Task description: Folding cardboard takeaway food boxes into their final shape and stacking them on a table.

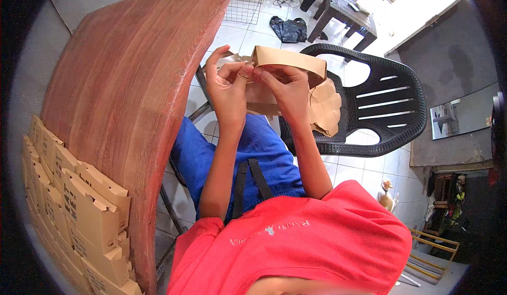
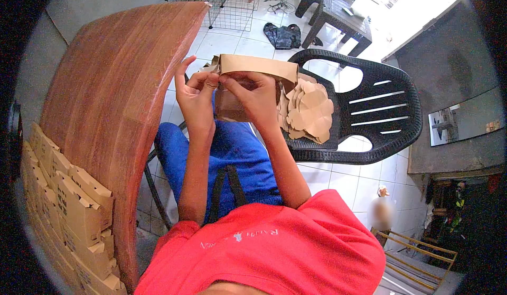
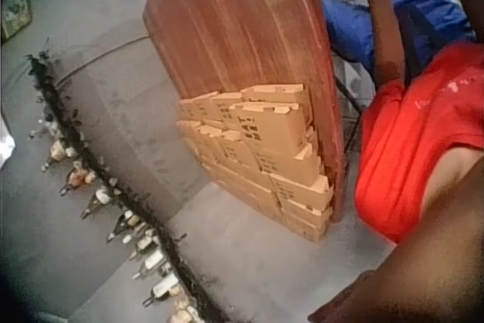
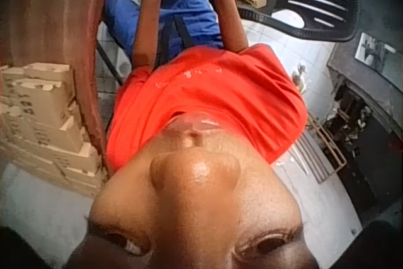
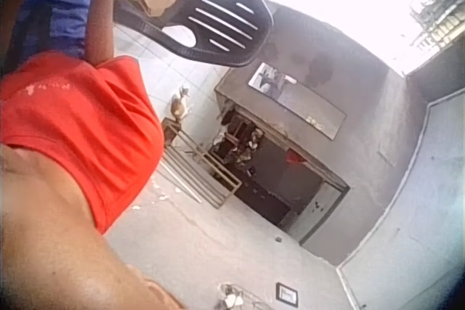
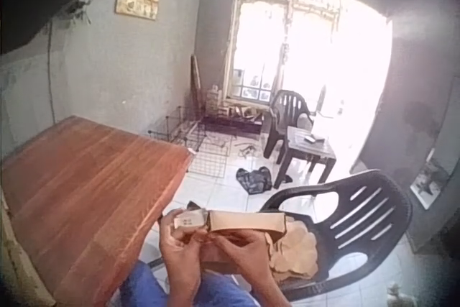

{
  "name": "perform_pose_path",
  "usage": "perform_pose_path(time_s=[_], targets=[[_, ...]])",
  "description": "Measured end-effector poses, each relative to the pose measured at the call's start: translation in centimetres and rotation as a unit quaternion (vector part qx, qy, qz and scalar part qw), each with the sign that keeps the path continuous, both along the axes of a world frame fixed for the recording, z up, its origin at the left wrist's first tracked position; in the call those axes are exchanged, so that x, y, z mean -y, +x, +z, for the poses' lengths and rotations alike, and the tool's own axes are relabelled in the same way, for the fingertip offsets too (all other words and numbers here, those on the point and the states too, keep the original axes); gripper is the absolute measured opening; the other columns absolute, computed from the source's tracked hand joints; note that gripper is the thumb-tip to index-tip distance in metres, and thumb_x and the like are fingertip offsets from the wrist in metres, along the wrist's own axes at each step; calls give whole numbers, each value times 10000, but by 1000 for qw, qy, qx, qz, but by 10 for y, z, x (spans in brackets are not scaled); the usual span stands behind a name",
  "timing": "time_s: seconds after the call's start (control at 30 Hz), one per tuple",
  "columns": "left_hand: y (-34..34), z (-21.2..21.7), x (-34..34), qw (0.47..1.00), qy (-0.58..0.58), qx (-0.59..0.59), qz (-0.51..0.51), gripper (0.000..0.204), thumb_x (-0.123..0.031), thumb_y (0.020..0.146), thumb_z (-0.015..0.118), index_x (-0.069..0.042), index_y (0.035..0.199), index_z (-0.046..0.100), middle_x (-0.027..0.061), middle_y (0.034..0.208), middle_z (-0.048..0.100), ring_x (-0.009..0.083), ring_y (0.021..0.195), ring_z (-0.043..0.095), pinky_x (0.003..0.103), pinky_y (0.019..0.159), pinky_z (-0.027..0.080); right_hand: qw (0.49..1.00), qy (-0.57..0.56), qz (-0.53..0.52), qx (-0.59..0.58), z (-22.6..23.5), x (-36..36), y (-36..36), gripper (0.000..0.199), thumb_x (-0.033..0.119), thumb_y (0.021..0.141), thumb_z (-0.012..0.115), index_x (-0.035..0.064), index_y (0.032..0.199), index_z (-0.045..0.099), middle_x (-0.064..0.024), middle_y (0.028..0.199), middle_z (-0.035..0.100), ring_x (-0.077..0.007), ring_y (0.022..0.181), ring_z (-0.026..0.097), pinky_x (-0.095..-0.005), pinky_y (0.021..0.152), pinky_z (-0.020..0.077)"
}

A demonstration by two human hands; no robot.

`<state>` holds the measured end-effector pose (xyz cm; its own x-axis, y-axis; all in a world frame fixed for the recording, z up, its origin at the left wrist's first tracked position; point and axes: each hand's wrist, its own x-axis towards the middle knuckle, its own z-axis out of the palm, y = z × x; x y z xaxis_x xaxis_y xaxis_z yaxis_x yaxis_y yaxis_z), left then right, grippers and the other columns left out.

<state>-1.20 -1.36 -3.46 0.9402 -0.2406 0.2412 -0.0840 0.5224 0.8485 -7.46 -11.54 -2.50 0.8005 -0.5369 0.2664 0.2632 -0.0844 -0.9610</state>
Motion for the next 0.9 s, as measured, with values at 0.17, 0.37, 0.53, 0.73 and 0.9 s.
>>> perform_pose_path(time_s=[0.17,0.37,0.53,0.73,0.9], targets=[[4,12,-12,999,-16,16,-30,618,-68,860,756,-33,1373,414,93,933,689,122,891,628,257,840,489,997,-70,-43,11,7,-12,-3,169,59,852,728,-17,1002,736,-73,924,748,-123,863,695,-259,797,539],[-3,43,-32,998,-14,59,-17,613,-37,880,729,-46,1388,386,104,968,663,124,896,620,254,826,502,988,-128,-21,85,33,-28,6,192,57,854,725,-22,1026,699,-92,946,738,-146,870,708,-277,788,548],[-6,52,-39,996,15,59,68,614,-3,880,711,-48,1391,372,104,988,651,127,893,622,249,806,512,981,-171,9,95,38,-33,12,197,46,868,711,-38,1040,661,-91,954,719,-146,866,705,-275,787,551],[-9,52,-35,997,50,47,18,561,-11,878,707,-34,1360,422,85,995,635,111,897,613,252,806,518,994,-63,-31,88,29,-33,16,134,39,903,656,-41,1010,663,-77,903,710,-79,837,647,-273,772,562],[2,48,-43,964,226,136,42,345,-92,921,664,-61,1249,560,104,1061,618,182,993,612,316,859,510,990,-136,-21,36,36,-8,13,157,71,885,653,-23,1011,665,-103,879,704,-146,805,686,-301,719,562]])
